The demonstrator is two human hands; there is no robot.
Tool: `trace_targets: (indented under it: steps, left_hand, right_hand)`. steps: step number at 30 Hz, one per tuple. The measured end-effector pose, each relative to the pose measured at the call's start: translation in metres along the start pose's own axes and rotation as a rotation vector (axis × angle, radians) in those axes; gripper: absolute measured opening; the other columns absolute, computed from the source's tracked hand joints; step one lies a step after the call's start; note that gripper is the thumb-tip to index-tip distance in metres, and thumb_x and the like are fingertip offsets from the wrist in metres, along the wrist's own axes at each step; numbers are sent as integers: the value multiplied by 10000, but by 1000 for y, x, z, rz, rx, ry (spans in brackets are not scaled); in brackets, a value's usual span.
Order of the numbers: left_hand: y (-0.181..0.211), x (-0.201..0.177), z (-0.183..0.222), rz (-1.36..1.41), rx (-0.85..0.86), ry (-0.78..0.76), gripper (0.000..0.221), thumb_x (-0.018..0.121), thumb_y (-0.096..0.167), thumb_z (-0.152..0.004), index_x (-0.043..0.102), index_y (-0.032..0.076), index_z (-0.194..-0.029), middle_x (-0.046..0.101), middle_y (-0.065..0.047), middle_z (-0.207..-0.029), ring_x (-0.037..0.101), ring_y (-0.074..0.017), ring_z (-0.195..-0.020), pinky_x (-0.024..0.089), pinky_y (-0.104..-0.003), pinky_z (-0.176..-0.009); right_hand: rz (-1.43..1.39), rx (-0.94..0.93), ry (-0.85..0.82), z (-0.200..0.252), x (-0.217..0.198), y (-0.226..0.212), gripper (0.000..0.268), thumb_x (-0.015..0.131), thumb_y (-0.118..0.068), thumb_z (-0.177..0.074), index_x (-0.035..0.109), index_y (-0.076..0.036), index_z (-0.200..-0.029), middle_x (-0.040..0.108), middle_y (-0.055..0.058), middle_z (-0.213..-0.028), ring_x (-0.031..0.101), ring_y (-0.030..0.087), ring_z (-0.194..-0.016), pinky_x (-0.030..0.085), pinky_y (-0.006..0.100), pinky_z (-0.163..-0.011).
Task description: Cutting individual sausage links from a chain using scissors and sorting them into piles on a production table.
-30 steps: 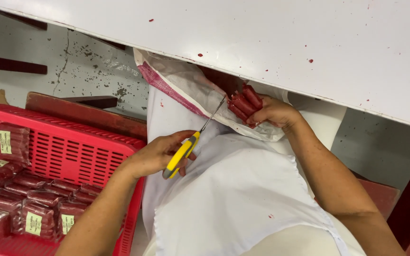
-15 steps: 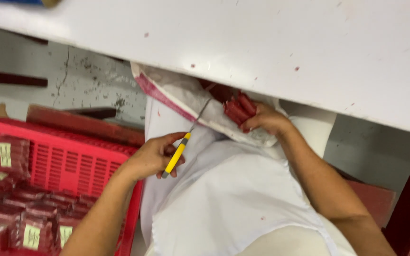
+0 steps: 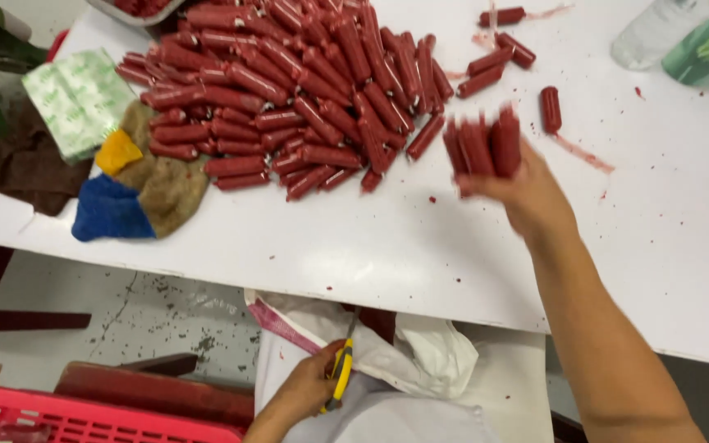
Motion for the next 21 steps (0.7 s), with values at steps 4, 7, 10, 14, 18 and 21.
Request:
trace_targets:
  steps: [4, 7, 10, 14, 18, 21]
  left_hand:
    - [3, -13, -2, -70, -16, 10, 764, 543, 56, -811, 493, 368, -1507, 657, -30, -957, 683, -145, -772, 612, -259, -635]
    - [24, -18, 15, -33, -82, -27, 721, 563, 77, -873, 436, 334, -1535, 743, -35, -1168, 715, -144, -856, 594, -251, -642]
    - [13, -16, -2, -109, -100, -43, 704, 574, 119, -871, 447, 358, -1520, 711, -21, -1336, 730, -139, -1082, 589, -230, -846]
    - [-31, -16, -37, -24, -93, -22, 745, 686, 94, -830, 489, 342, -1505, 768, 3, -1287, 750, -106, -1136, 521, -167, -1009]
    - [-122, -12, -125, -12, -183, -130, 858, 709, 139, -825, 361, 441, -1549, 745, 22, -1282, 720, -103, -1147, 519, -210, -971]
    - [-121, 0, -136, 677, -762, 255, 540, 906, 438, -706, 696, -58, -753, 633, -210, -657, 584, -301, -515, 508, -411, -505]
  right_hand:
    - [241, -109, 73, -64, 51, -50, 864, 759, 32, -753, 365, -153, -1499, 598, 136, -1411, 671, 261, -1175, 652, 326, -897]
    - [622, -138, 120, -96, 97, -34, 549, 817, -190, -831, 521, -207, -1292, 649, 52, -1290, 601, 244, -1232, 503, 401, -1079]
    - [1088, -50, -67, -114, 115, 24, 1098, 600, -641, -962, -121, -105, -1594, -110, 99, -1697, -78, 287, -1559, 82, 559, -1234]
    - [652, -287, -224, -100, 79, 15, 917, 309, -750, -917, 13, -194, -1584, -34, 112, -1690, 3, 306, -1555, 85, 620, -1209]
    - [760, -675, 117, -137, -43, 35, 512, 510, 168, -921, 691, -169, -1260, 743, 87, -1162, 712, 229, -1048, 580, 337, -972]
    - [1335, -810, 32, -170, -153, 62, 527, 735, 91, -735, 781, -178, -1186, 710, 90, -1189, 621, 333, -1087, 516, 422, -887]
Point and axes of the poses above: each hand's wrist, its own z-axis away from the middle knuckle, its own x-axis out of the palm, y = z × x, the point moved 4 cm from there along -z, towards the middle knuckle
